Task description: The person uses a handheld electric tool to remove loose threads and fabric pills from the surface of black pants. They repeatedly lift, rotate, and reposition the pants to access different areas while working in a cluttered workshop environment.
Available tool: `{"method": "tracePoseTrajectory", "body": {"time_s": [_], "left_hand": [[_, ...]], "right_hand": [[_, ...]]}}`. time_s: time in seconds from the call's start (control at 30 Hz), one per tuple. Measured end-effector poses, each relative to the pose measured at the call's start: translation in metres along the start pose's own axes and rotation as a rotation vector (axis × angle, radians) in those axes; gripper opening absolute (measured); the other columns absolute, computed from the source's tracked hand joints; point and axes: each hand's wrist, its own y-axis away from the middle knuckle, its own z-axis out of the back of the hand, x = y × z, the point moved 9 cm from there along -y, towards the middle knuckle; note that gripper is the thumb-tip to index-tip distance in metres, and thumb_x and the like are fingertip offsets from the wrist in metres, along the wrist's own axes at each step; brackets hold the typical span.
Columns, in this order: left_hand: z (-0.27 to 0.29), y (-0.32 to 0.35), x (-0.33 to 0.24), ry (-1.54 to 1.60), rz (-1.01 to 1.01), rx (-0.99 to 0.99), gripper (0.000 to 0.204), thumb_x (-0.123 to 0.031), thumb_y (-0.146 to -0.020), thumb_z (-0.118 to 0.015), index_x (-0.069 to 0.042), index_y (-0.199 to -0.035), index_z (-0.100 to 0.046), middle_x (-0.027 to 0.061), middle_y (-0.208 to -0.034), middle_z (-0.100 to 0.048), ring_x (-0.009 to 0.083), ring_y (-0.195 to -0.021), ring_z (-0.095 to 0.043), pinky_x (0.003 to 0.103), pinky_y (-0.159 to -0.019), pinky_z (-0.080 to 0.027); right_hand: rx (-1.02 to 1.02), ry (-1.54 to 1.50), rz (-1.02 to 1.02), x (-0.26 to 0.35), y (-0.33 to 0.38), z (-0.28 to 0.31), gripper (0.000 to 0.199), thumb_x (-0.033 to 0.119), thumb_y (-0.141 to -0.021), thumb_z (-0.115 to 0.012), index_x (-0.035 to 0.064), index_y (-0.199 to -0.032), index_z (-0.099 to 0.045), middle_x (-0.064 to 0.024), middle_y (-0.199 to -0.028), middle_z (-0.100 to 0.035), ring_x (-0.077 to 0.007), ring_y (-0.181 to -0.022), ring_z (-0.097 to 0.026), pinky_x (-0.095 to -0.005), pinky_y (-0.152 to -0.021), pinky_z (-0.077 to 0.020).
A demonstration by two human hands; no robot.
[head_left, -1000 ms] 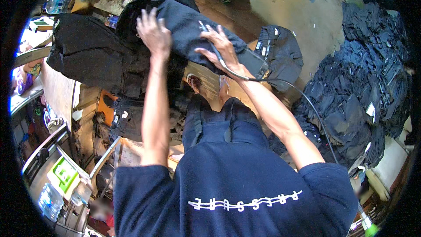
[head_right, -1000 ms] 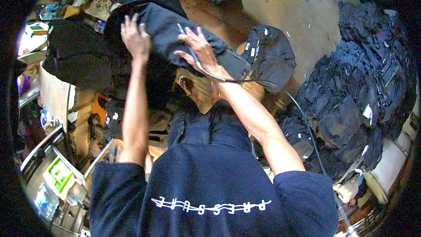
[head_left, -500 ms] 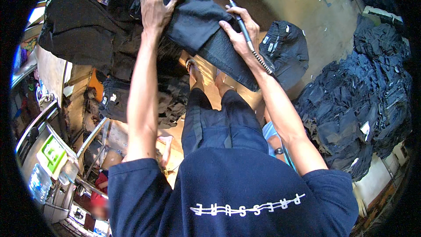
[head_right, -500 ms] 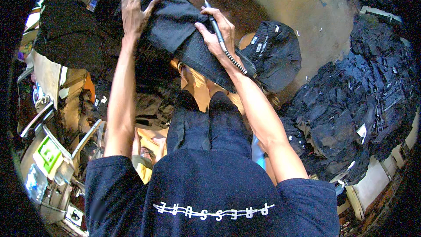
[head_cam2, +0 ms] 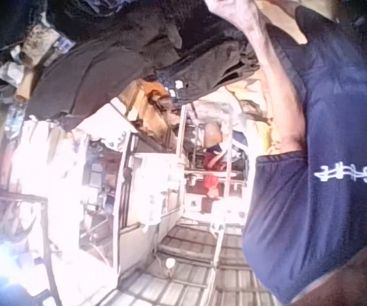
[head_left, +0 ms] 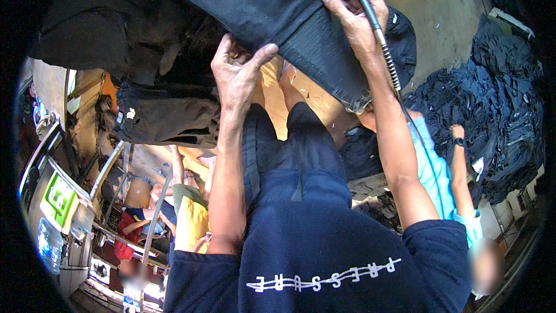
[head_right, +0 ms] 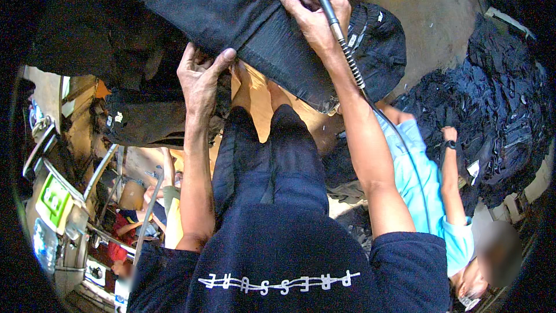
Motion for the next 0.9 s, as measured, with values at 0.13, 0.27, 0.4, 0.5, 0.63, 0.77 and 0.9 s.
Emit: {"method": "tracePoseTrajectory", "body": {"time_s": [0.13, 0.27, 0.4, 0.5, 0.63, 0.77, 0.9], "left_hand": [[0.005, 0.007, 0.016, 0.037, 0.005, -0.032, 0.053, -0.002, -0.086, -0.092, 0.003, -0.130, -0.063, 0.0130, -0.122, -0.074, 0.0189, -0.109, -0.073, 0.033, -0.097, -0.061], [0.012, 0.000, 0.026, 0.112, -0.069, -0.040, 0.044, 0.002, -0.085, -0.092, 0.006, -0.121, -0.067, 0.0132, -0.114, -0.076, 0.0166, -0.102, -0.073, 0.031, -0.093, -0.063], [0.015, -0.001, 0.037, 0.226, -0.003, -0.042, 0.039, 0.005, -0.084, -0.092, 0.006, -0.116, -0.069, 0.0139, -0.109, -0.078, 0.0160, -0.097, -0.074, 0.030, -0.091, -0.063], [0.010, 0.005, 0.035, 0.263, -0.036, -0.009, 0.038, 0.006, -0.084, -0.091, 0.005, -0.115, -0.069, 0.0134, -0.108, -0.078, 0.0158, -0.097, -0.075, 0.029, -0.091, -0.063], [0.012, 0.008, 0.033, 0.195, -0.081, -0.028, 0.036, 0.004, -0.085, -0.091, 0.004, -0.112, -0.069, 0.0131, -0.107, -0.078, 0.0156, -0.097, -0.075, 0.029, -0.091, -0.063], [0.013, 0.007, 0.035, 0.161, -0.091, -0.034, 0.035, 0.003, -0.085, -0.092, 0.003, -0.112, -0.069, 0.0120, -0.106, -0.078, 0.0149, -0.097, -0.074, 0.029, -0.091, -0.062], [0.012, 0.005, 0.035, 0.183, -0.117, -0.026, 0.036, 0.002, -0.085, -0.093, 0.003, -0.112, -0.069, 0.0106, -0.106, -0.078, 0.0137, -0.097, -0.074, 0.028, -0.091, -0.061]], "right_hand": [[-0.116, 0.344, 0.344, 0.051, 0.018, -0.004, 0.026, 0.015, -0.100, -0.080, 0.0058, -0.124, -0.076, -0.0134, -0.101, -0.081, -0.0143, -0.092, -0.076, -0.0289, -0.081, -0.0601], [0.226, 0.363, 0.417, 0.072, 0.065, -0.040, 0.029, 0.011, -0.100, -0.071, -0.0058, -0.124, -0.075, -0.0220, -0.118, -0.080, -0.0288, -0.103, -0.080, -0.0387, -0.096, -0.0620], [0.339, 0.450, 0.543, 0.064, 0.094, -0.059, 0.033, 0.012, -0.091, -0.075, -0.0098, -0.116, -0.074, -0.0253, -0.105, -0.080, -0.0387, -0.112, -0.079, -0.0505, -0.105, -0.0610], [0.349, 0.498, 0.632, 0.063, 0.099, -0.061, 0.028, 0.009, -0.087, -0.075, -0.0105, -0.107, -0.076, -0.0253, -0.101, -0.080, -0.0395, -0.107, -0.080, -0.0532, -0.102, -0.0623], [0.352, 0.468, 0.638, 0.070, 0.102, -0.060, 0.028, 0.009, -0.084, -0.075, -0.0103, -0.104, -0.077, -0.0245, -0.096, -0.080, -0.0400, -0.104, -0.081, -0.0530, -0.100, -0.0637], [0.322, 0.474, 0.582, 0.068, 0.100, -0.059, 0.024, 0.002, -0.073, -0.078, -0.0043, -0.096, -0.080, -0.0179, -0.092, -0.081, -0.0339, -0.099, -0.083, -0.0483, -0.097, -0.0664], [0.343, 0.477, 0.600, 0.066, 0.101, -0.061, 0.023, 0.002, -0.074, -0.077, -0.0044, -0.096, -0.080, -0.0180, -0.092, -0.081, -0.0339, -0.099, -0.083, -0.0482, -0.098, -0.0663]]}}
